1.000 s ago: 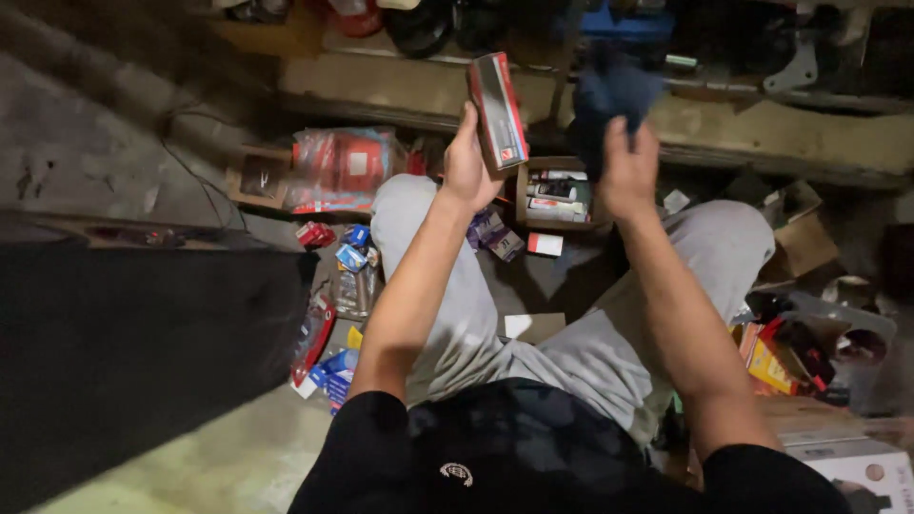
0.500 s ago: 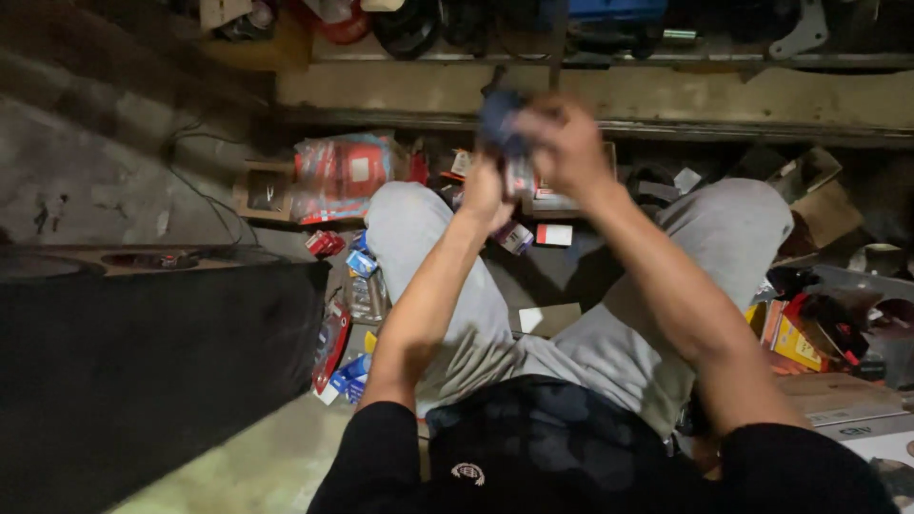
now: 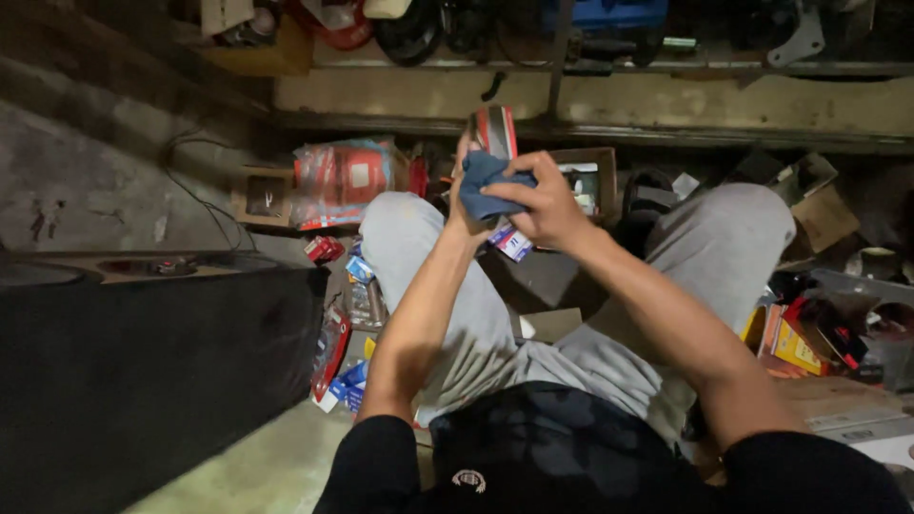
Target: The recorder is using a cloth to wipe down a small product box in a cluttered storage area.
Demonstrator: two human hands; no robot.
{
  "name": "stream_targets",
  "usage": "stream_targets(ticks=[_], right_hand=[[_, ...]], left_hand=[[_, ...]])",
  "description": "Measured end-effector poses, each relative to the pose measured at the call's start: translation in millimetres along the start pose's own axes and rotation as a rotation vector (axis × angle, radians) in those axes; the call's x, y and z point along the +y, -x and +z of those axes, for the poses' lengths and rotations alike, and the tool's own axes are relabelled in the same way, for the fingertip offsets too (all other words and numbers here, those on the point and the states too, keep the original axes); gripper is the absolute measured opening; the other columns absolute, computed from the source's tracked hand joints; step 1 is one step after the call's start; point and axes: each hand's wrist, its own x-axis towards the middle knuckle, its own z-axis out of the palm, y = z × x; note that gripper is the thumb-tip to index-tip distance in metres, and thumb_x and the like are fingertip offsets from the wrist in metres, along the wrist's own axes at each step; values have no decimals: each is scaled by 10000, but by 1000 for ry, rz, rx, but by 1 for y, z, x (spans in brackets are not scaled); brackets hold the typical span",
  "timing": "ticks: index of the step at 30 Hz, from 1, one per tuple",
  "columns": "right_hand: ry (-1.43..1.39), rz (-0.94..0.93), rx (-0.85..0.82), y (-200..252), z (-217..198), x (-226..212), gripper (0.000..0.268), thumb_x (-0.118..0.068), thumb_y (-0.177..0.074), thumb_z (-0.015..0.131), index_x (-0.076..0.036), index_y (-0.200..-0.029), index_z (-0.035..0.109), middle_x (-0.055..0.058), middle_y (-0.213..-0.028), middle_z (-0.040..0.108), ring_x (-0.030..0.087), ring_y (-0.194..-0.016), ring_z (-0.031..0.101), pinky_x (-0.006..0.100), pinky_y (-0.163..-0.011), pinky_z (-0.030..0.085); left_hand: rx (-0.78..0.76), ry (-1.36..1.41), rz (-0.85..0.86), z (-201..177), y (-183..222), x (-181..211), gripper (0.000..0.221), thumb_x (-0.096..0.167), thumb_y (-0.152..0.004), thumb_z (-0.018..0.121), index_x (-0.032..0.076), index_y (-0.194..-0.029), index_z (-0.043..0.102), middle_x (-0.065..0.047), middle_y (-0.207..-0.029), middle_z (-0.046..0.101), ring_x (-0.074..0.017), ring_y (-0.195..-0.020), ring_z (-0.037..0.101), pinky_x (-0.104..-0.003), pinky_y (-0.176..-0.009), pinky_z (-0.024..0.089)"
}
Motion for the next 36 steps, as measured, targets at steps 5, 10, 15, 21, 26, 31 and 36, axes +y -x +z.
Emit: stream_targets(ticks=[5,10,15,21,26,31,36], right_hand=[[57,282,152,-4,-10,35,457,3,-852,689,-176,-1270,736,142,-1271,634,348,-1182,606,425,-1039,514],[93,106,55,1,-3,-6,438,-18,-697,693,-154,-1108,758,181,-1102,600,399,-1075,593,458,-943,493],[64,269,139,-3,-10,0,412,-3,-798,678,-118,-1190,733,186,-1181,591,375,-1134,594,449,-992,506],[22,315,230,4,1,-9,346,-20,-839,706,-86,-1178,716,171,-1202,581,342,-1138,593,427,-984,514],[-94,176,-50,5,6,-41,394,-14,-720,740,-92,-1105,753,157,-1137,581,352,-1085,582,440,-936,502],[-310,280,33,11,-12,-6,296,-71,-883,686,-71,-1178,674,123,-1200,608,262,-1166,597,377,-1053,464],[-524,689,412,34,-31,50,280,-161,-1024,637,-48,-1279,655,37,-1132,682,139,-1046,595,301,-989,487]], left_hand=[[355,-426,-54,43,10,-22,484,238,-1122,485,162,-1586,372,-38,-1397,566,-177,-1260,574,-356,-1091,479],[283,-635,117,23,4,-14,603,230,-1068,576,169,-1611,322,-46,-1414,570,-184,-1251,587,-359,-1089,503],[399,-657,-72,49,8,-1,590,268,-1128,467,198,-1688,296,-128,-1354,596,-267,-960,552,-361,-739,466],[259,-739,98,24,5,-8,571,294,-1142,489,179,-1664,289,-43,-1566,477,-161,-1345,553,-326,-1135,476],[470,-471,32,-37,7,17,613,376,-1160,454,131,-1680,241,-241,-1116,199,-372,-933,325,-492,-867,382],[270,-425,259,56,-2,36,695,564,-1052,475,114,-1577,399,-162,-1438,580,-274,-1277,587,-398,-1109,471],[146,-1347,220,73,7,45,725,207,-868,850,24,-1481,508,-201,-1477,528,-337,-1369,528,-409,-1176,422]])
